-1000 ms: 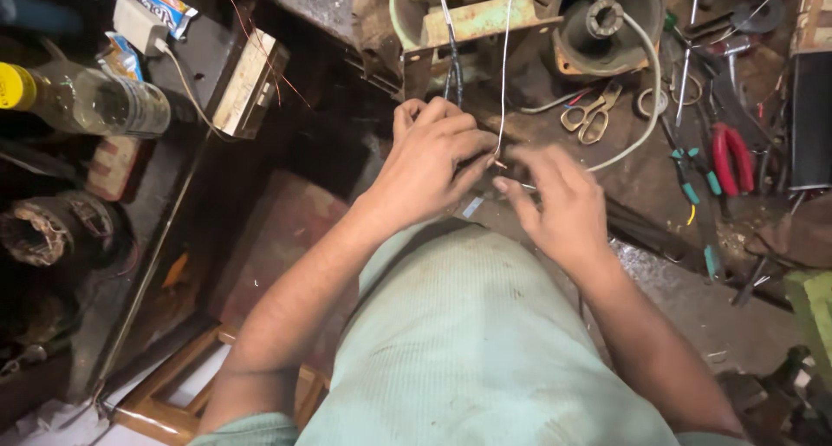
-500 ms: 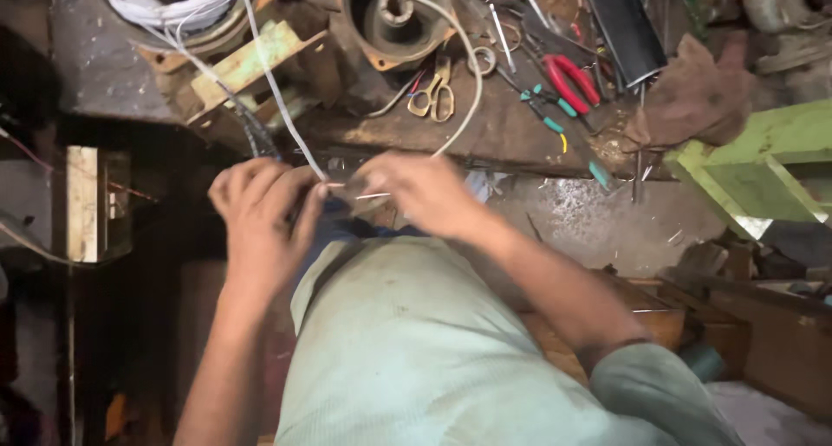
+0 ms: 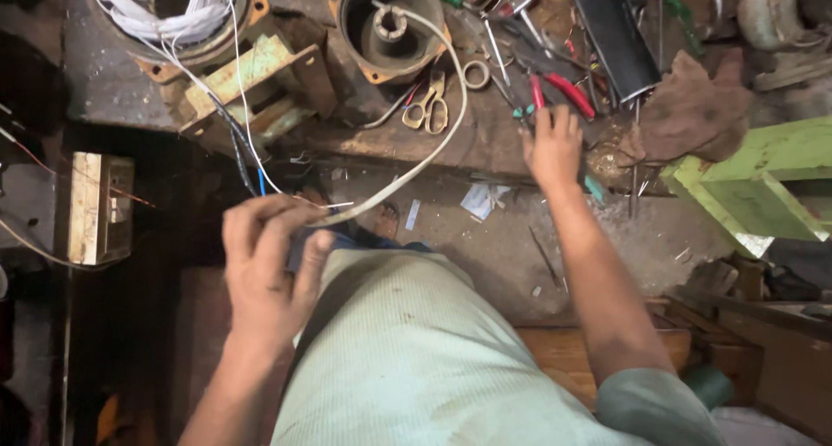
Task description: The person strips insulation from several colored wires, twists the exposed ends together, and wraps the connection with black electrical tape. They then use pliers to cut a white wire and continue preparing the wire ends for connection.
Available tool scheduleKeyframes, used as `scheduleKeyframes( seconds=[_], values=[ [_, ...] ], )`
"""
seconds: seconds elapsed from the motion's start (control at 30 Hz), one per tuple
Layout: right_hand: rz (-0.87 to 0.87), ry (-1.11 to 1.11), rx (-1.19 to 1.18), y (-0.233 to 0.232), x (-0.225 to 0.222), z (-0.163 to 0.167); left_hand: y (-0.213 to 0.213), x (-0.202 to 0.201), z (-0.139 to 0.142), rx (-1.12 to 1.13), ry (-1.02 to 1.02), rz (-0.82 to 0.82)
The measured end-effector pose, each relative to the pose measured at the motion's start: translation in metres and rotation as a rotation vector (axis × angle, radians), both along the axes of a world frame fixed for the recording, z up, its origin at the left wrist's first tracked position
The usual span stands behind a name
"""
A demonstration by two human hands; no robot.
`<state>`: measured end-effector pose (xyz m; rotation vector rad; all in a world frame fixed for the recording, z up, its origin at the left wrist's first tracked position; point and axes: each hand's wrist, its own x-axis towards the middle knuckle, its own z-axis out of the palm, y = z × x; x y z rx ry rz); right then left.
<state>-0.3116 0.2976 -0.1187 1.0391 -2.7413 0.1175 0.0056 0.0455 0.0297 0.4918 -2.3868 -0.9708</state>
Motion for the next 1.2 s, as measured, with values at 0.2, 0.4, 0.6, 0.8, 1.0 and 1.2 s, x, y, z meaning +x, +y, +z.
scheduleKeyframes(
  seconds=[0.2,0.4,0.6,0.8,1.0,1.2],
  values=[
    [-0.122,-0.256,-0.062,-0.013,-0.003,0.008,0.018,-0.032,-0.003,0.146,0.006,-0.306],
    [-0.15,-0.378,0.015,-0.026,-0.022,0.013,0.034,-0.058,-0.013,0.27,-0.054,-0.474],
    [-0.115,-0.405,-0.058,-0.033,-0.013,0.017,0.04,-0.076,-0.032,0.476,-0.124,-0.565],
    [-0.06,-0.417,-0.373,-0.045,-0.004,0.018,0.05,-0.099,-0.054,0.536,-0.167,-0.619],
    [-0.394,-1.098,-0.994,-0.039,0.017,0.048,0.067,-0.114,-0.057,0.447,-0.117,-0.584],
    [-0.102,-1.01,-1.319,-0.021,0.085,0.054,0.083,-0.146,-0.058,0.493,-0.003,-0.513]
  ],
)
